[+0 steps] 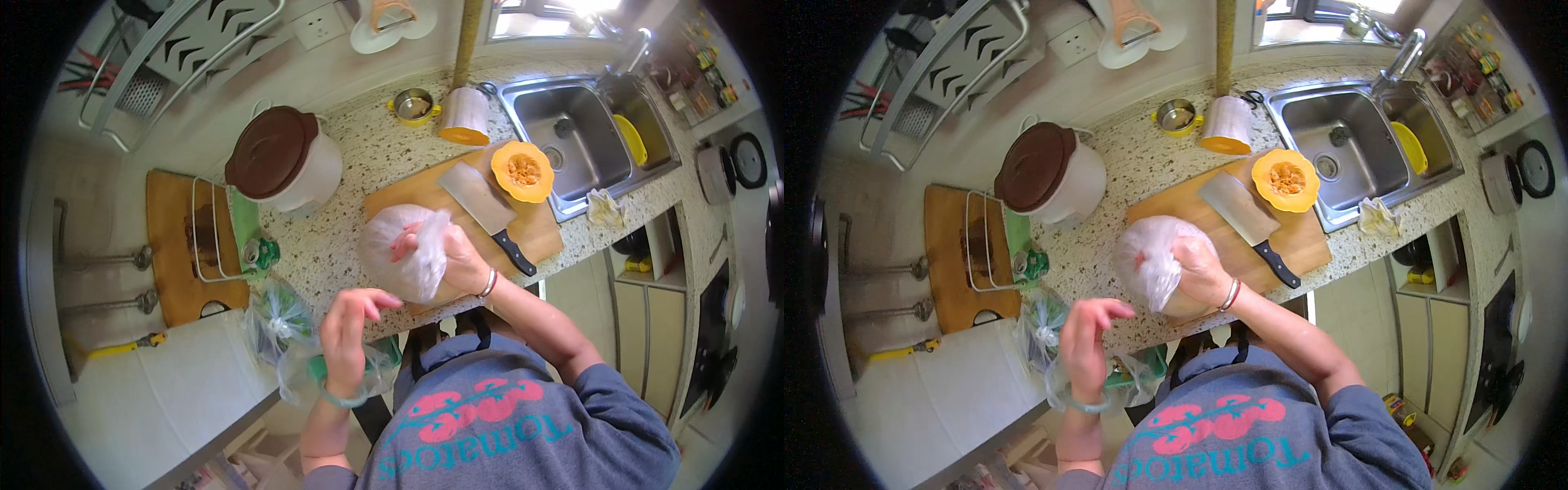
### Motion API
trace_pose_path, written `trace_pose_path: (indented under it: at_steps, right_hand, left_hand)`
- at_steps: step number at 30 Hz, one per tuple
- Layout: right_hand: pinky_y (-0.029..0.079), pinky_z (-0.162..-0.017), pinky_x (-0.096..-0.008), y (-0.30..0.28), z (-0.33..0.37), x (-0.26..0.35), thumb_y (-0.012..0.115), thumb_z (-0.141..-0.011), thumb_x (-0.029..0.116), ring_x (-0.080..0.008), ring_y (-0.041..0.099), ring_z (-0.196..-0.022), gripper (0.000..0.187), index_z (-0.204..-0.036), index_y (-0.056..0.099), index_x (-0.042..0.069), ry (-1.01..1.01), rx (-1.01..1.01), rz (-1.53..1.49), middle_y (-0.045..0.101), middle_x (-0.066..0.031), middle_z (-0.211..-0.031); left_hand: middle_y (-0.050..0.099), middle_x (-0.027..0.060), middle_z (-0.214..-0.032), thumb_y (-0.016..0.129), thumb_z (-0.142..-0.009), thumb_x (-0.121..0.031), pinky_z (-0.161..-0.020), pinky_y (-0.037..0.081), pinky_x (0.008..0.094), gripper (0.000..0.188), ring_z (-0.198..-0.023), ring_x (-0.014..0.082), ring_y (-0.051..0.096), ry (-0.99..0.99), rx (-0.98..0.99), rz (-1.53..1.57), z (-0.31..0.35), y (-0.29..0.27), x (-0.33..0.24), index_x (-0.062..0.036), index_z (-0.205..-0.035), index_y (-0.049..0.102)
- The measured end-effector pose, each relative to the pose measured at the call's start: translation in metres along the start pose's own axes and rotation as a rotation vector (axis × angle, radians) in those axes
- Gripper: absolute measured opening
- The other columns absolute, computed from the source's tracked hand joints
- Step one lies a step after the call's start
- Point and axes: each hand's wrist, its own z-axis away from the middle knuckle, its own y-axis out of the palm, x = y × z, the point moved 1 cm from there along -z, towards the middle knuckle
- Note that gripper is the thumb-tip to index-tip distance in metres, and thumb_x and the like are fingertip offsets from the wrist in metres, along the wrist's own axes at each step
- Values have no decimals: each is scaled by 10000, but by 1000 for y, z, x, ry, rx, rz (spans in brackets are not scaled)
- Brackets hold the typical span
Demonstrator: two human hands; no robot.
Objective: The person wraps a halved pumpkin in a plastic bag and places it into the refrigerator. They repeat this process with a second halved pumpkin, securing the bag and storing it in the fridge.
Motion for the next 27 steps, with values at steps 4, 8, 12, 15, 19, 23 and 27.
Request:
trace_pose_path:
  at_steps: [4, 8, 12, 15, 19, 23, 27]
  right_hand:
    - [452, -918, -365, 5, -7, 6, 461, -964, 283, -195, 612, -954, 315, -1013, 603, 7, -83, 223, 471, 640, -111, -1018]
    - [399, -934, -406, 6, -7, -5, 595, -723, 169, -266, 552, -950, 245, -925, 613, 31, -422, 359, 964, 596, -83, -960]
    - [388, -881, -418, 42, 11, 39, 612, -613, 225, -247, 514, -930, 261, -817, 625, 63, -747, 231, 1544, 537, -44, -955]
    - [393, -860, -427, 40, 44, 49, 599, -631, 212, -228, 516, -934, 267, -854, 642, 71, -578, 396, 1665, 528, -38, -925]
    - [432, -781, -360, 24, 78, 47, 633, -713, 167, -224, 530, -863, 209, -908, 657, 97, -417, 215, 1374, 511, -50, -900]
    - [499, -690, -336, 14, 88, 45, 645, -723, 11, -238, 582, -803, 256, -977, 647, 50, -457, 134, 1191, 528, -86, -916]
    - [533, -713, -349, 23, 87, 45, 638, -727, -29, -259, 619, -835, 257, -981, 631, 15, -448, 70, 1040, 554, -108, -967]
  left_hand:
    - [624, 237, -1144, 220, -975, -605, -937, 471, 394, 743, -1074, 295, 614, -507, 274, 407, -8, -1, 38, 31, -1135, 571]
    - [470, 158, -1375, 183, -929, -681, -1015, 425, 419, 818, -1253, 281, 481, -553, 385, 825, -25, 27, 57, -42, -1410, 356]
    - [449, 74, -1387, 250, -957, -628, -1011, 432, 387, 707, -1257, 212, 464, -363, 376, 1019, -33, 34, 62, -119, -1446, 292]
    - [553, 99, -1237, 372, -998, -448, -941, 481, 362, 500, -1139, 201, 552, -708, 221, 1179, -39, 42, 66, -70, -1314, 457]
    - [590, 102, -1184, 435, -1011, -261, -940, 476, 375, 264, -1130, 200, 541, -700, 285, 1241, -43, 49, 72, -54, -1043, 596]
    - [598, 78, -1113, 441, -1010, -240, -936, 461, 342, 221, -1052, 167, 558, -716, 305, 907, -52, 46, 54, -72, -939, 566]
    - [632, 67, -1008, 459, -1007, -293, -833, 488, 283, 280, -920, 136, 602, -736, 329, 453, -54, 27, 39, -58, -968, 606]
